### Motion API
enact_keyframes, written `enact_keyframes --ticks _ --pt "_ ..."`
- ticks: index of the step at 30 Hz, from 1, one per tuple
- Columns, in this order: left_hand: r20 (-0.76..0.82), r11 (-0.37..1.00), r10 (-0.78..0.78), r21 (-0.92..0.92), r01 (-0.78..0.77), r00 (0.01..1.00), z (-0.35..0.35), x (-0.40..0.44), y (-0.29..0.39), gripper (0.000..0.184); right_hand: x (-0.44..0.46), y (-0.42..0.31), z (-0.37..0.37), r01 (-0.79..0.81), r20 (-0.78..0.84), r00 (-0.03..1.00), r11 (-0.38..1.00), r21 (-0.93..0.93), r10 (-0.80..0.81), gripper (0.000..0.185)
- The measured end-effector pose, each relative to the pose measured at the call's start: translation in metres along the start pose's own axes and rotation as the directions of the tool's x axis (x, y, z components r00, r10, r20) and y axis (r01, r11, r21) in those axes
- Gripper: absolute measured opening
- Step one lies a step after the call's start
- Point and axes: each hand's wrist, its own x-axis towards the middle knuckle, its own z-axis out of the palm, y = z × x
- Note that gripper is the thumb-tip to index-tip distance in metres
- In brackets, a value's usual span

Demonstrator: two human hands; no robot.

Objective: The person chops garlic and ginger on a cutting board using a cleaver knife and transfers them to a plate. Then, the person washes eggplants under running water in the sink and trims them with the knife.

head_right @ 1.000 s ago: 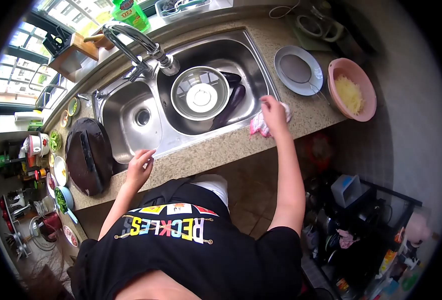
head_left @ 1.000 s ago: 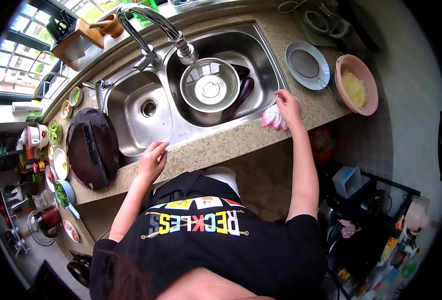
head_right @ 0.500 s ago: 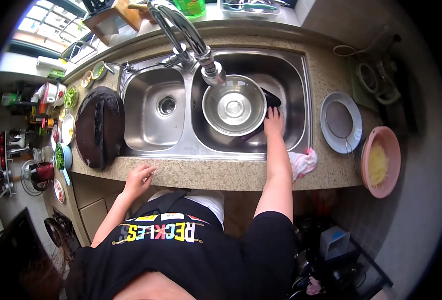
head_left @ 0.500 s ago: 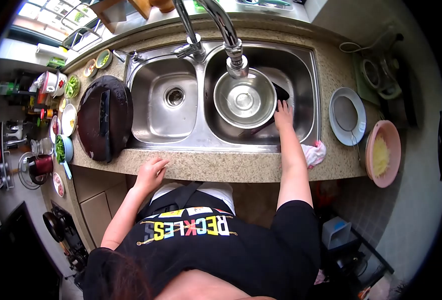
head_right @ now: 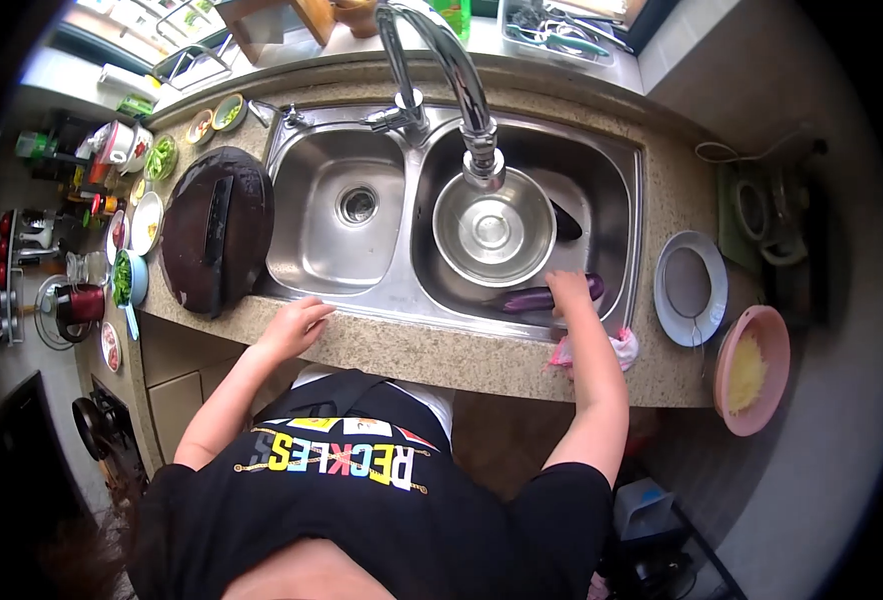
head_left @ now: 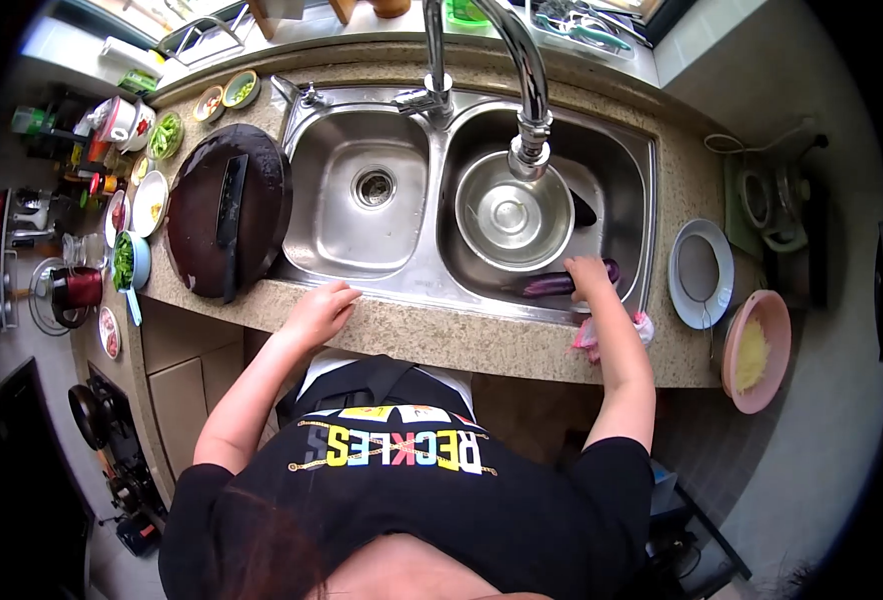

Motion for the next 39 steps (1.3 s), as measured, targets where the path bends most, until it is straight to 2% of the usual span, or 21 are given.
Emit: enact_keyframes --ticks 4,7,8,10,11,14,17,18,21,22,23,24,25,27,29,30,32,33,36,38,39 --pt "0.051 0.997 0.024 0.065 -0.027 0.998 -0.016 0.034 -0.005 0.033 -0.018 0.000 -0.051 0.046 0.012 0.999 0.999 -0.020 -0.046 0.058" --pt "-0.073 0.978 0.159 0.151 -0.147 0.985 -0.022 0.074 -0.021 0.049 -0.028 -0.002 -0.090 0.046 -0.055 0.997 0.997 -0.065 -0.049 0.061" --pt "-0.082 0.970 0.114 0.223 -0.093 0.990 -0.028 0.091 -0.018 0.056 -0.031 -0.003 -0.102 0.042 -0.062 0.997 0.998 -0.054 -0.046 0.063" --pt "-0.259 0.883 0.288 0.445 -0.151 0.922 -0.025 0.133 -0.038 0.059 -0.048 -0.011 -0.132 0.013 -0.111 0.994 1.000 -0.015 -0.014 0.058" --pt "-0.280 0.862 0.259 0.498 -0.091 0.925 -0.033 0.153 -0.033 0.056 -0.054 -0.013 -0.145 -0.017 -0.080 0.997 0.999 0.041 0.021 0.056" --pt "-0.312 0.815 0.283 0.577 -0.056 0.907 -0.051 0.207 -0.031 0.053 -0.076 -0.025 -0.168 0.044 -0.157 0.987 0.934 0.355 0.014 0.048" --pt "-0.354 0.726 0.334 0.688 0.001 0.874 -0.046 0.263 -0.058 0.050 -0.085 -0.064 -0.176 0.056 -0.282 0.953 0.845 0.532 0.114 0.040" --pt "-0.483 0.756 0.384 0.654 0.033 0.787 -0.024 0.288 -0.082 0.045 -0.082 -0.074 -0.172 0.058 -0.304 0.940 0.808 0.586 0.153 0.038" --pt "-0.258 0.704 0.299 0.709 -0.030 0.919 -0.050 0.272 -0.079 0.039 -0.062 -0.089 -0.150 0.035 -0.253 0.936 0.649 0.760 0.245 0.030" --pt "-0.181 0.701 0.296 0.708 -0.085 0.938 -0.051 0.268 -0.083 0.037 -0.054 -0.092 -0.143 0.008 -0.175 0.948 0.533 0.846 0.264 0.027" --pt "-0.414 0.714 0.330 0.697 0.062 0.848 -0.028 0.282 -0.094 0.040 -0.044 -0.095 -0.135 -0.018 -0.114 0.944 0.393 0.920 0.311 0.025" --pt "-0.498 0.796 0.264 0.596 0.104 0.826 -0.030 0.287 -0.084 0.043 -0.032 -0.101 -0.128 -0.037 -0.049 0.937 0.236 0.971 0.347 0.023" --pt "-0.576 0.842 0.307 0.535 0.066 0.757 -0.032 0.289 -0.075 0.047 -0.024 -0.103 -0.126 -0.065 0.019 0.948 0.136 0.989 0.319 0.021" --pt "-0.583 0.777 0.586 0.601 -0.187 0.563 -0.023 0.303 -0.072 0.047 -0.012 -0.116 -0.129 -0.044 0.075 0.940 -0.099 0.994 0.333 0.017" --pt "-0.412 0.789 0.482 0.588 -0.179 0.773 -0.009 0.313 -0.066 0.039 0.004 -0.116 -0.126 -0.074 0.182 0.922 -0.306 0.949 0.342 0.027" --pt "-0.175 0.794 0.359 0.573 -0.201 0.917 -0.025 0.300 -0.059 0.039 0.010 -0.119 -0.131 -0.076 0.177 0.925 -0.294 0.953 0.336 0.027" --pt "-0.117 0.790 0.336 0.576 -0.212 0.935 -0.025 0.296 -0.058 0.042 0.014 -0.131 -0.145 -0.057 0.263 0.899 -0.501 0.864 0.350 0.044" --pt "-0.157 0.795 0.307 0.585 -0.162 0.939 -0.025 0.290 -0.058 0.043 0.019 -0.124 -0.142 -0.051 0.231 0.930 -0.522 0.851 0.286 0.056" --pt "-0.227 0.833 0.266 0.543 -0.105 0.937 -0.022 0.282 -0.064 0.045 0.027 -0.136 -0.156 -0.010 0.241 0.928 -0.629 0.777 0.284 0.050" --pt "-0.178 0.896 0.199 0.431 -0.105 0.964 -0.027 0.273 -0.072 0.046 0.039 -0.128 -0.150 0.018 0.205 0.944 -0.661 0.750 0.258 0.048" --pt "-0.265 0.908 0.243 0.402 -0.122 0.933 -0.017 0.275 -0.082 0.047 0.041 -0.131 -0.153 0.026 0.199 0.945 -0.665 0.746 0.261 0.048"
